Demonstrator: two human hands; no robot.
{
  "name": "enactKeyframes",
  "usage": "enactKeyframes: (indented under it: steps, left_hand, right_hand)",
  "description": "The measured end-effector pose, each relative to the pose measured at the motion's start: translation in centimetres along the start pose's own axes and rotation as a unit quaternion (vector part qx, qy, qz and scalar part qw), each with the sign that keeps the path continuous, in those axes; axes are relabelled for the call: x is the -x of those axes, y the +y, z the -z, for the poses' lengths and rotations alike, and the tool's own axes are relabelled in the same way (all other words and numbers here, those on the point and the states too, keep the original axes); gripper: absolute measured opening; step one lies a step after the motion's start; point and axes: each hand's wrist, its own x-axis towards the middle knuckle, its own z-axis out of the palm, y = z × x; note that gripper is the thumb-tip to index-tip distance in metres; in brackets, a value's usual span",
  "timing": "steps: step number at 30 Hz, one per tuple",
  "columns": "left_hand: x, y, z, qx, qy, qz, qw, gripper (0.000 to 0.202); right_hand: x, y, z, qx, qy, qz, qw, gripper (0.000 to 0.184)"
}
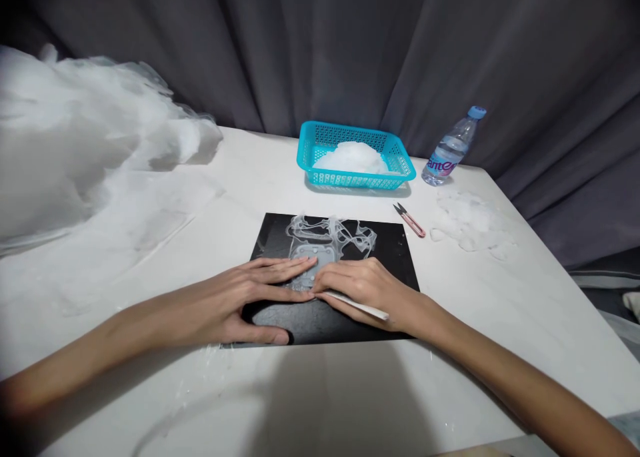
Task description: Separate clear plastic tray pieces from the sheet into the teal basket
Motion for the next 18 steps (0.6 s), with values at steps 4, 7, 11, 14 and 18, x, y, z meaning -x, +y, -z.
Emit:
enactKeyframes:
  steps: [4, 7, 11, 14, 18]
  left_hand:
    - [-0.1, 0.1, 0.1, 0.005, 0.004, -0.006, 1.0, 0.063]
    - [-0.2, 0.1, 0.1, -0.006, -0.004, -0.003, 1.0, 0.063]
    - [-0.2, 0.1, 0.2, -0.005, 0.004, -0.001, 1.0, 0.062]
    - [-0.2, 0.1, 0.4, -0.008, 0.002, -0.004, 1.0, 0.063]
    - [-0.3, 0.1, 0.4, -0.002, -0.005, -0.005, 1.0, 0.063]
  right_hand:
    - [0.6, -0.3, 0.6, 0.018, -0.011, -0.017, 1.0, 0.019]
    - [1.5, -0.4, 1.2, 0.0, -0.018, -0.037, 0.999, 0.019]
    - [2.2, -0.4, 1.5, -0.07, 0.006, -0.063, 0.996, 0.018]
    - [2.0, -0.3, 1.1, -0.078, 0.013, -0.06, 0.995, 0.018]
    - [1.7, 0.2, 0.2, -0.061, 0.005, -0.045, 0.997, 0.019]
